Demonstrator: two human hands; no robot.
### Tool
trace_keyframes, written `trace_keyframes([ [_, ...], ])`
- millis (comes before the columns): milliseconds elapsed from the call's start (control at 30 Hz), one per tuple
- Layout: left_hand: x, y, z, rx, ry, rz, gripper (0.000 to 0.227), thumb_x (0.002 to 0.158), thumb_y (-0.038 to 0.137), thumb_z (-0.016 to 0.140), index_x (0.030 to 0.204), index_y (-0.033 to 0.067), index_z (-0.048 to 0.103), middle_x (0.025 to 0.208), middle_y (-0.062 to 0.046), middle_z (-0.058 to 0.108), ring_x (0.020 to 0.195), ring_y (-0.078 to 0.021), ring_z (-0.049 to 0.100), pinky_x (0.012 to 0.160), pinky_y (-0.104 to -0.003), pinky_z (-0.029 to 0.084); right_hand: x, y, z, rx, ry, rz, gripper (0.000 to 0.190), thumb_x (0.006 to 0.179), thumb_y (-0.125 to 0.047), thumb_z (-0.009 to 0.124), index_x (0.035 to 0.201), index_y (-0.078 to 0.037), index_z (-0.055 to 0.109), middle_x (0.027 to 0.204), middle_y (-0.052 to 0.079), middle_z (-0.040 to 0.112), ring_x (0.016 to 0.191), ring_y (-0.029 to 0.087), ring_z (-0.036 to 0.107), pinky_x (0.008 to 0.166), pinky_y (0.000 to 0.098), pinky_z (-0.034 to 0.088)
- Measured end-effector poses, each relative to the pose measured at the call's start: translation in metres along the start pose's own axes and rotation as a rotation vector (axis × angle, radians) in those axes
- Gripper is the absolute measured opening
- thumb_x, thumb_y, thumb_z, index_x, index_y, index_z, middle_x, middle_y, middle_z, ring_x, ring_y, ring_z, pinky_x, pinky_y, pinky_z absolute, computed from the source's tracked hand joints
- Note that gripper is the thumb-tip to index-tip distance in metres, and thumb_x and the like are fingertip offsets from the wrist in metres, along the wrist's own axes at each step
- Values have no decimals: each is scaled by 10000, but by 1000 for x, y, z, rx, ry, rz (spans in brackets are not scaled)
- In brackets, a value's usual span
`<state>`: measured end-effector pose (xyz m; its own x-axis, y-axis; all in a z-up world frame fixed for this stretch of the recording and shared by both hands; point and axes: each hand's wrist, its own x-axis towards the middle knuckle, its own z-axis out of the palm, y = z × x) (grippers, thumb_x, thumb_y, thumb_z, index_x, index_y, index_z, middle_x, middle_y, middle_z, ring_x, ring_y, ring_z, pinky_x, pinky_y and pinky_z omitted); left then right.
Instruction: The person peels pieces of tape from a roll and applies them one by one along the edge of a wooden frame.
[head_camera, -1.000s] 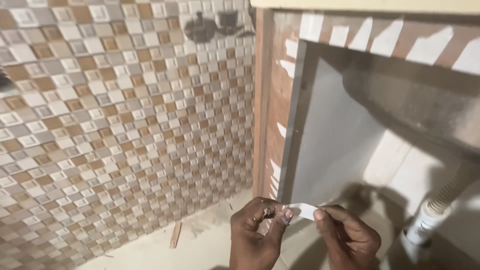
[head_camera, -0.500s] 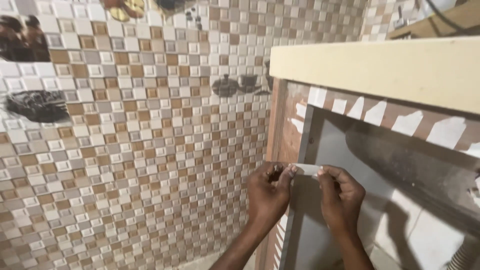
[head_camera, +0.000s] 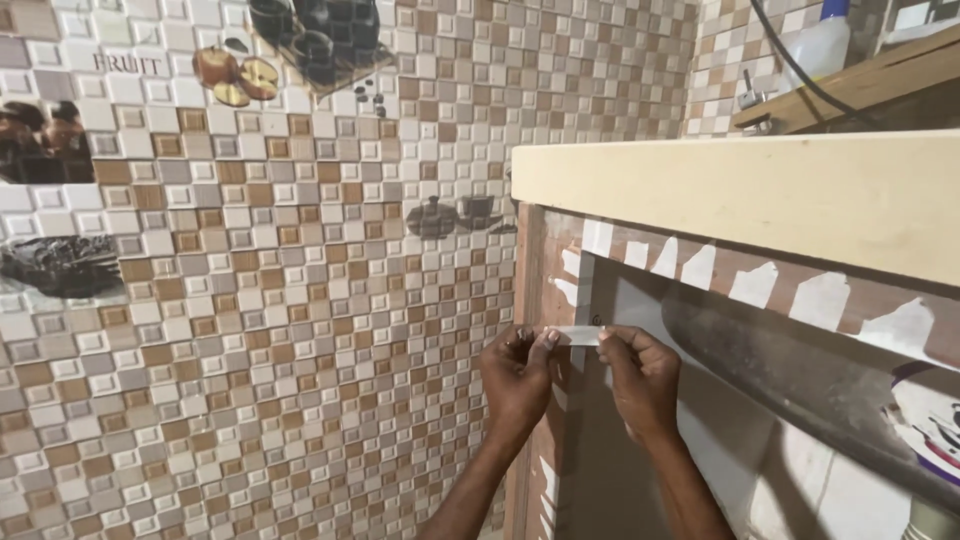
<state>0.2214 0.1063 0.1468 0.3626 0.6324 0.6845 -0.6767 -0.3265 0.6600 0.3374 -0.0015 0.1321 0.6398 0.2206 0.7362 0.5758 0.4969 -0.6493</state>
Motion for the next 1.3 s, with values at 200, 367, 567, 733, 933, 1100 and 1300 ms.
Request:
trace_keyframes([
  [200,5,1,2,-5,-18,68,84,940,10,680,905,-30,745,795,-82,767,710,-100,703,641,-250,562,8,-7,3,43,-17,-15,181,945,-122,698,1021,33,752,817,11,691,729,40,592,623,192,464],
  [367,11,0,4,-68,12,-7,80,931,10,682,907,-36,744,796,-83,764,695,-104,711,635,-253,574,12,-15,9,50,3,66,175,930,-115,705,1006,35,755,784,5,664,641,42,524,510,208,389],
  [567,16,17,10,-16,85,-161,85,873,52,766,867,-30,785,701,-75,743,568,-106,629,508,-269,492,8,-20,18,5,55,59,176,911,-106,734,993,47,768,778,5,685,609,37,517,517,204,379],
  [733,19,0,17,-52,154,-123,70,837,45,802,867,-18,799,692,-47,746,569,-86,615,501,-262,477,3,-16,27,-60,134,-55,185,907,-101,752,1012,50,774,808,28,734,696,42,617,642,204,491],
  [933,18,0,17,-57,145,-131,86,840,50,800,883,-25,801,685,-59,735,555,-96,604,490,-268,471,1,-7,28,-172,270,-233,256,877,-107,800,1073,34,714,957,76,712,839,83,655,749,236,552],
  [1100,19,0,15,-68,138,-133,81,832,38,811,879,-27,799,720,-48,753,595,-83,614,522,-257,480,-21,-32,45,-322,321,-251,195,920,-90,717,1086,7,685,1098,76,671,873,106,634,674,268,531],
  [1300,18,11,13,-42,121,-180,74,830,40,798,885,-10,798,721,-52,757,587,-88,629,514,-267,497,-15,-14,44,-58,199,-19,180,955,-56,653,1108,17,715,925,42,686,779,92,578,667,241,470],
])
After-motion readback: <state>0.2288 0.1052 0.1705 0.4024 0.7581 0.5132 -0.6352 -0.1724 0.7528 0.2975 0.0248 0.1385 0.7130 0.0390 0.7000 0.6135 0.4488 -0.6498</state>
